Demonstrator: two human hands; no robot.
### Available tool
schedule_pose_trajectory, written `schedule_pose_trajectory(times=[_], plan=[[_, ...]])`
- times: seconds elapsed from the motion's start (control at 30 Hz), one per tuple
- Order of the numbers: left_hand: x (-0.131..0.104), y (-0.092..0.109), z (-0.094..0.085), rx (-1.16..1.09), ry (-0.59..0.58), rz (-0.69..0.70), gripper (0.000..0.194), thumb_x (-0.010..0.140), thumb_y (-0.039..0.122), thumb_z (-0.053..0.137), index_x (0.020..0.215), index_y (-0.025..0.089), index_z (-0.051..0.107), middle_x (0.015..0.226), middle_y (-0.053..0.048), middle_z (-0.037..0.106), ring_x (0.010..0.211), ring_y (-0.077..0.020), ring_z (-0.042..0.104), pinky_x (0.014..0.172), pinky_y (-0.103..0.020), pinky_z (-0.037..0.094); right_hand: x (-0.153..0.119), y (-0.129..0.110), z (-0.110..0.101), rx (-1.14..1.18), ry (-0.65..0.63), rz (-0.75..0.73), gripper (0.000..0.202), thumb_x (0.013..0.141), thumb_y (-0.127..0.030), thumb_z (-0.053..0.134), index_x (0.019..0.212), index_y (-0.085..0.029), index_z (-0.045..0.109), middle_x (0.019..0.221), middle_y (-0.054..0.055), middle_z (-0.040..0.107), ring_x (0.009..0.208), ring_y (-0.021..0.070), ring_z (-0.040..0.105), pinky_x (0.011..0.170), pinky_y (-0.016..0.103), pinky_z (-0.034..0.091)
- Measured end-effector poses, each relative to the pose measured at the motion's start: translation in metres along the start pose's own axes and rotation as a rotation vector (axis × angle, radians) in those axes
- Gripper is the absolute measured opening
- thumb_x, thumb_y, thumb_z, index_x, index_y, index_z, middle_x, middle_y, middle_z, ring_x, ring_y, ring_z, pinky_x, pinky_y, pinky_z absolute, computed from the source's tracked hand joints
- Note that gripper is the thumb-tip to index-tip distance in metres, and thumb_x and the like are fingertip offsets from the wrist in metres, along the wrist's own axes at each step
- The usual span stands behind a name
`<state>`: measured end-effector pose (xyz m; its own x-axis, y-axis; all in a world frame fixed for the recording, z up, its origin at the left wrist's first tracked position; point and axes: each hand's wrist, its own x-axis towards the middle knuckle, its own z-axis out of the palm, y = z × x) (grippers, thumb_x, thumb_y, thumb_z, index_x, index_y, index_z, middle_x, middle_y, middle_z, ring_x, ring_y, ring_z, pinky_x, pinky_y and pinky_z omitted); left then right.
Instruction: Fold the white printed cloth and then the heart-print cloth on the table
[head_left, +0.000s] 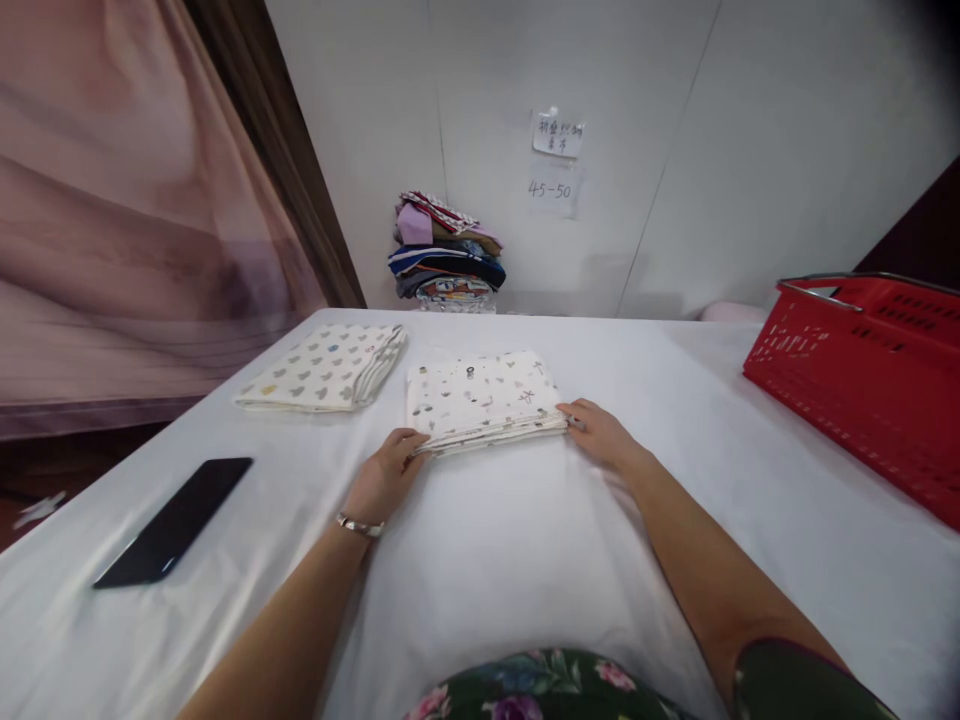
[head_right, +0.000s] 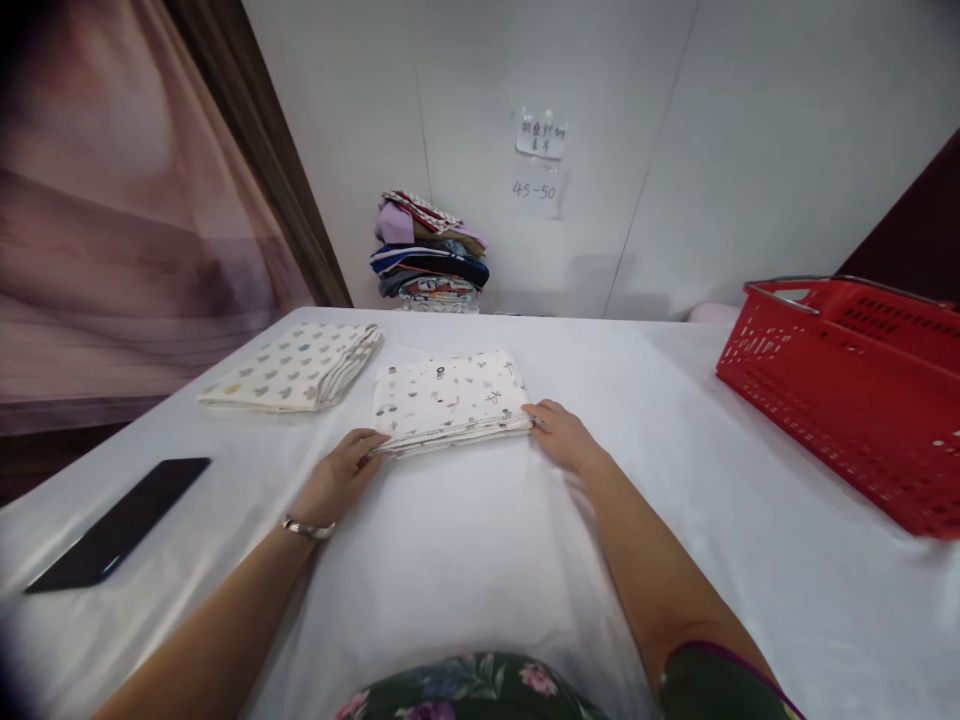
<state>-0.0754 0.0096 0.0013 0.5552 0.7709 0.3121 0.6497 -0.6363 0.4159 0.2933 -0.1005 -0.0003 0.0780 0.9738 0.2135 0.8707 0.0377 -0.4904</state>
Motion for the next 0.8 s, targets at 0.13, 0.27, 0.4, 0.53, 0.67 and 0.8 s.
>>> schedule_pose_trajectory(times=[0.13, 0.27, 0.4, 0.53, 0.67, 0.8], plan=[[0.0, 0.0, -0.001, -0.002, -0.015, -0.004, 0.033, 0.085, 0.04, 0.043, 0.111, 0.025, 0.056, 0.115, -0.001, 0.055, 0.067, -0.01, 0.058, 0.067, -0.024, 0.047, 0.0, -0.005, -0.002, -0.022, -0.028, 0.011, 0.049, 0.078, -0.027, 0.055, 0.127, -0.028, 0.05, 0.117, 0.003, 0.054, 0.101, 0.0196, 0.053, 0.085, 0.031, 0.043], [0.002, 0.0, -0.001, -0.042, -0.001, -0.025, 0.033, 0.087, 0.043, 0.04, 0.108, 0.024, 0.057, 0.113, -0.002, 0.056, 0.074, -0.0116, 0.059, 0.072, -0.025, 0.047, 0.002, -0.005, -0.002, 0.018, -0.007, 0.025, 0.04, 0.082, -0.03, 0.052, 0.122, -0.028, 0.055, 0.114, 0.003, 0.055, 0.095, 0.0177, 0.055, 0.083, 0.03, 0.043], [0.003, 0.002, 0.0, -0.09, 0.013, -0.019, 0.035, 0.088, 0.044, 0.036, 0.107, 0.024, 0.058, 0.112, -0.002, 0.057, 0.084, -0.0137, 0.059, 0.079, -0.026, 0.047, 0.004, -0.001, -0.001, 0.066, -0.016, 0.036, 0.039, 0.084, -0.03, 0.049, 0.122, -0.026, 0.055, 0.108, 0.003, 0.056, 0.086, 0.0156, 0.056, 0.08, 0.029, 0.045], [0.005, 0.007, -0.001, -0.083, 0.015, -0.061, 0.034, 0.089, 0.042, 0.036, 0.107, 0.024, 0.057, 0.11, -0.002, 0.057, 0.092, -0.0153, 0.059, 0.085, -0.027, 0.045, 0.004, -0.005, -0.004, -0.025, -0.051, 0.03, 0.042, 0.084, -0.025, 0.048, 0.126, -0.027, 0.052, 0.113, 0.004, 0.055, 0.093, 0.0178, 0.056, 0.082, 0.03, 0.044], [0.006, 0.012, -0.002, -0.064, 0.033, -0.092, 0.033, 0.089, 0.042, 0.035, 0.105, 0.024, 0.058, 0.109, -0.001, 0.059, 0.093, -0.0158, 0.059, 0.084, -0.027, 0.046, 0.004, -0.013, -0.008, -0.15, -0.07, -0.012, 0.046, 0.084, -0.023, 0.046, 0.131, -0.027, 0.047, 0.119, 0.006, 0.053, 0.107, 0.021, 0.05, 0.086, 0.032, 0.041], [0.006, 0.013, -0.003, -0.055, 0.043, -0.093, 0.032, 0.089, 0.041, 0.035, 0.104, 0.023, 0.058, 0.108, -0.001, 0.06, 0.093, -0.0154, 0.06, 0.083, -0.026, 0.046, 0.004, -0.014, -0.006, -0.24, -0.057, -0.045, 0.046, 0.085, -0.024, 0.045, 0.131, -0.025, 0.045, 0.118, 0.008, 0.053, 0.108, 0.0212, 0.048, 0.083, 0.031, 0.042]])
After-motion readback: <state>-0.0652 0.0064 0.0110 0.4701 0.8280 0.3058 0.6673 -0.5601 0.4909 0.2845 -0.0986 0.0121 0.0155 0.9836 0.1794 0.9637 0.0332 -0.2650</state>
